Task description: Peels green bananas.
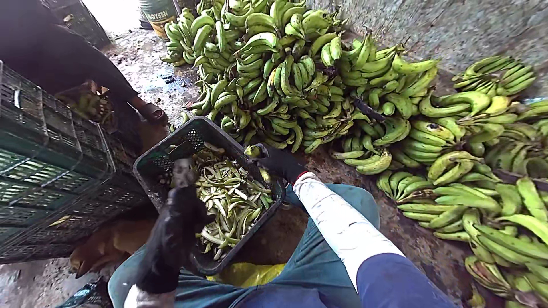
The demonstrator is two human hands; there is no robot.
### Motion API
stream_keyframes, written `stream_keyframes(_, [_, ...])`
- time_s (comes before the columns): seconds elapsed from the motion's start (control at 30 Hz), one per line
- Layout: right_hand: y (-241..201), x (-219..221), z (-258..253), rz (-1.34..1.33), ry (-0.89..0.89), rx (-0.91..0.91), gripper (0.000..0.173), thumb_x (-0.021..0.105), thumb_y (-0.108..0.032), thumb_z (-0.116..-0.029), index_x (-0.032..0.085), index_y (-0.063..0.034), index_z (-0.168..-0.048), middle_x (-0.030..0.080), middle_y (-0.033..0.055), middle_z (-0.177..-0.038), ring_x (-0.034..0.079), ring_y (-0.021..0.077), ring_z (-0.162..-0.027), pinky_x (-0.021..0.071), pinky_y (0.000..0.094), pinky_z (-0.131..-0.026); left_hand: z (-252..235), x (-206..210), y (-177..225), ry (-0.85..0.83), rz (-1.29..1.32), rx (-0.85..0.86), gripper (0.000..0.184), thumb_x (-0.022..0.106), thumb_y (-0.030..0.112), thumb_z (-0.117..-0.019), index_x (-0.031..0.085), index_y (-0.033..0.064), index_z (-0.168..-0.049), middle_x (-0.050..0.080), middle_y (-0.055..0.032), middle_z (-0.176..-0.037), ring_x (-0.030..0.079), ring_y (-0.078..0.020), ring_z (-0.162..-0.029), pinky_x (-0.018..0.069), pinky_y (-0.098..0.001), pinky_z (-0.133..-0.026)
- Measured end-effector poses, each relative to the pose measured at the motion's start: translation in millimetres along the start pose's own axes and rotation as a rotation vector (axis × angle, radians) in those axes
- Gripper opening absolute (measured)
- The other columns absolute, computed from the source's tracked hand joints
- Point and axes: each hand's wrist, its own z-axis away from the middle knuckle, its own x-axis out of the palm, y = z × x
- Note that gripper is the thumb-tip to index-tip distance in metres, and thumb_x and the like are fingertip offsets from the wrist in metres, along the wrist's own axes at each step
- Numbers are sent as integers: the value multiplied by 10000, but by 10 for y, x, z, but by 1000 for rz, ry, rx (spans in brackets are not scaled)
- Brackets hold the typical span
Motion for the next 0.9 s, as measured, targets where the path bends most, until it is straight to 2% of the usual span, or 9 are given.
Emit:
stream_keyframes(0.1, [-182,197,216,-116,-95,-104,478,715,-285,-965,552,-166,-1399,697,147,-1088,678,255,-856,569,479,-772,-80,357,-152,95,-56,-119,356,261,324,-1113,524,106,-1213,535,33,-658,551,-89,-558,526,-256,-569])
stream_keyframes(0.13, [-301,233,282,-100,-131,-107,462,706,-264,-972,555,-152,-1394,692,148,-1055,667,246,-834,558,469,-768,-121,397,-250,113,-151,-97,332,309,316,-1103,503,110,-1279,535,35,-649,543,-86,-551,518,-264,-568])
stream_keyframes(0.2, [-465,281,391,-18,-176,-138,460,693,-247,-978,548,-121,-1395,685,149,-1005,658,237,-819,551,462,-773,-177,340,-439,104,-393,-26,616,475,347,-1047,316,80,-1578,611,-11,-789,586,-96,-641,536,-287,-622])
stream_keyframes(0.33, [-540,406,508,157,-140,-258,467,670,-255,-961,560,-105,-1390,699,154,-1069,677,280,-971,533,533,-875,-231,251,-602,138,-777,3,793,549,575,-961,309,206,-1621,713,-44,-1020,664,-144,-859,563,-454,-814])
stream_keyframes(0.5, [-567,516,595,222,-88,-243,411,631,-227,-972,591,-85,-1355,692,167,-1152,666,306,-1078,513,542,-942,-255,229,-655,154,-924,-7,749,477,597,-970,360,221,-1607,685,-100,-1277,672,-204,-1095,524,-514,-961])
stream_keyframes(0.6, [-679,561,672,255,-63,-143,445,640,-210,-977,560,-45,-1382,662,202,-1204,652,349,-1085,499,553,-951,-257,299,-702,231,-829,11,685,499,508,-988,401,185,-1584,695,-94,-1255,671,-169,-1078,527,-468,-957])
stream_keyframes(0.67, [-674,614,684,240,-24,-132,503,647,-242,-986,528,-36,-1430,643,218,-1257,658,365,-1079,506,561,-951,-273,359,-740,272,-639,13,652,525,453,-998,407,166,-1573,697,-54,-1241,671,-88,-1013,551,-354,-903])
stream_keyframes(0.77, [-607,677,656,236,44,-169,539,621,-243,-1010,476,-60,-1497,598,229,-1351,670,386,-1063,527,555,-931,-316,413,-778,275,-358,33,605,543,361,-1018,411,108,-1551,644,-14,-932,557,-60,-669,495,-240,-621])
stream_keyframes(0.9, [-516,708,584,257,89,-250,558,631,-213,-1002,461,-72,-1514,582,241,-1369,668,407,-1072,534,560,-924,-345,460,-717,259,-177,-4,477,467,273,-1063,456,44,-1481,534,3,-677,518,-93,-547,491,-246,-548])
